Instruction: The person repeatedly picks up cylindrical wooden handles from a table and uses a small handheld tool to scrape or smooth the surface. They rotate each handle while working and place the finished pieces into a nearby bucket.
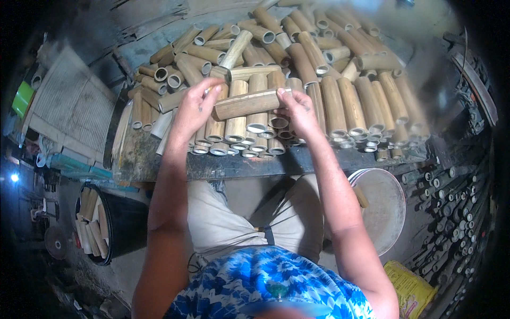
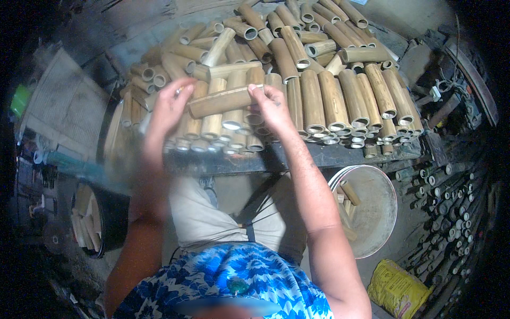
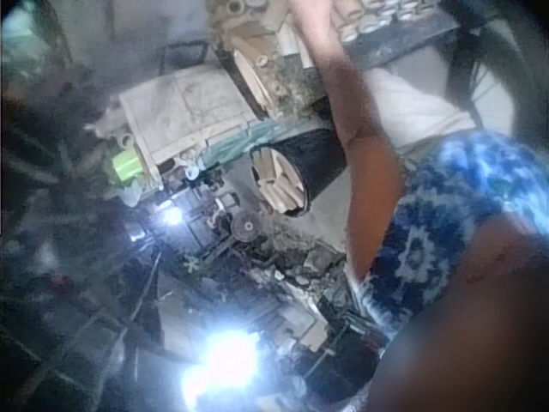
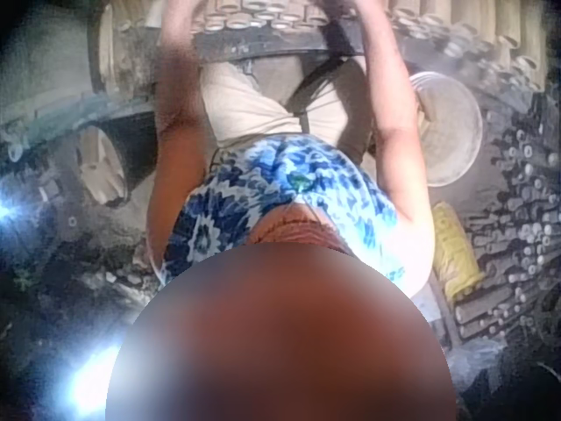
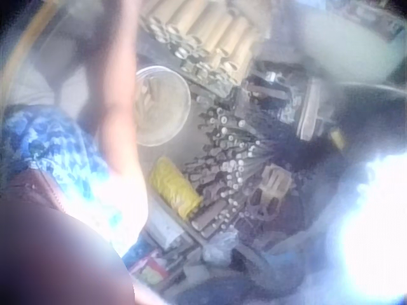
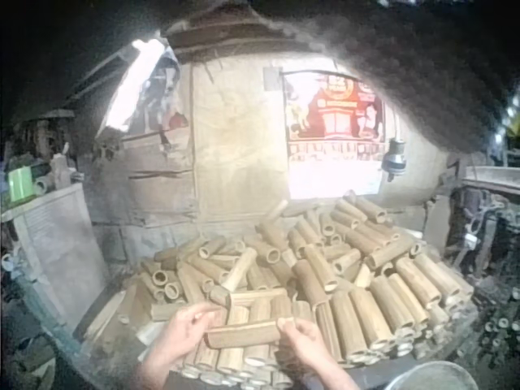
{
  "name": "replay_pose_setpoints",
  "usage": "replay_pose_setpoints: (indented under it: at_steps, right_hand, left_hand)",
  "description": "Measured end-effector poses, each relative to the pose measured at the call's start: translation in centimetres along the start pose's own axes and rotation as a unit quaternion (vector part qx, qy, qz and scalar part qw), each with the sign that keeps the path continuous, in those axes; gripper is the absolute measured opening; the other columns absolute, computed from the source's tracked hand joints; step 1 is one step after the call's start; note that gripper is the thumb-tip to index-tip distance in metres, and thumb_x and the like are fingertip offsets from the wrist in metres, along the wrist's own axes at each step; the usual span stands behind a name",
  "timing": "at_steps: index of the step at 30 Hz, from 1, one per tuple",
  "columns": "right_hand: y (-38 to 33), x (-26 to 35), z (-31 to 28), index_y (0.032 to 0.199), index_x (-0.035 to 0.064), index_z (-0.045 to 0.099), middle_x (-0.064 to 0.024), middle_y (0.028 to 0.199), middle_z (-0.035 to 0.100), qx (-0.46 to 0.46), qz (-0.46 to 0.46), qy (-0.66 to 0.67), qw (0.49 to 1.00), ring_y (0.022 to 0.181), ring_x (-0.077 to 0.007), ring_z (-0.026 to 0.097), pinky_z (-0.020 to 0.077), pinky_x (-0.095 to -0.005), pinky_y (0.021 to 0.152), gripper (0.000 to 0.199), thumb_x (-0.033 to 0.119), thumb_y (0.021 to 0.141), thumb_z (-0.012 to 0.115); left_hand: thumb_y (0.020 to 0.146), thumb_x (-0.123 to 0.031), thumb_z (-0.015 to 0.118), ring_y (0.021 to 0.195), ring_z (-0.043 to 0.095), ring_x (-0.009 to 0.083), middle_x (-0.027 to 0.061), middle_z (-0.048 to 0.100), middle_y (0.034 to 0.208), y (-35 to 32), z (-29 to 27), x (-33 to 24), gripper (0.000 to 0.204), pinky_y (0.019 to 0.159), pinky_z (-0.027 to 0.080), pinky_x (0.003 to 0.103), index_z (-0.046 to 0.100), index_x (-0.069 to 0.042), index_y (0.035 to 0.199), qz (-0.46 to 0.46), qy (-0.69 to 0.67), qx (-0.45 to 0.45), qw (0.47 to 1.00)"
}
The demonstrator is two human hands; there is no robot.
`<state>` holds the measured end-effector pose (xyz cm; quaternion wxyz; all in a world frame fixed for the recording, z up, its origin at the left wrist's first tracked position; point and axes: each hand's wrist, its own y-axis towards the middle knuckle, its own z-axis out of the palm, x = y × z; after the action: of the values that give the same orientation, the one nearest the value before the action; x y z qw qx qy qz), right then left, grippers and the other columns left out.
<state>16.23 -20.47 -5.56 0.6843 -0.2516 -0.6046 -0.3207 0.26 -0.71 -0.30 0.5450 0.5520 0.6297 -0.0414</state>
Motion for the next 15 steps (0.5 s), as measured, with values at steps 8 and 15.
replay_pose_setpoints:
  at_steps: [8,15]
  right_hand:
    - [-0.3,0.5,-0.2,0.106,0.0033,0.065,-0.0055,0.094,0.067,0.013,-0.012,0.010,1.000,0.079,-0.0129,0.062,0.0529,-0.0281,0.074,0.030,0.029,0.090,0.067]
    - [-0.2,0.4,-0.5,0.107,0.0048,0.065,-0.0034,0.095,0.067,0.044,0.001,0.063,0.997,0.080,-0.0121,0.062,0.0516,-0.0273,0.076,0.028,0.026,0.088,0.068]
  left_hand:
    - [0.091,-0.020,0.065,0.074,0.062,0.0139,0.0086,0.069,0.083,-3.7,-2.9,2.7,0.022,0.066,0.048,0.027,0.067,0.000,0.102,-0.122,0.017,0.025,0.992]
    - [0.093,-0.020,0.064,0.064,0.053,0.0050,-0.0018,0.062,0.077,-4.1,-0.8,1.9,0.021,0.057,0.043,0.022,0.065,-0.001,0.102,-0.224,-0.133,-0.026,0.965]
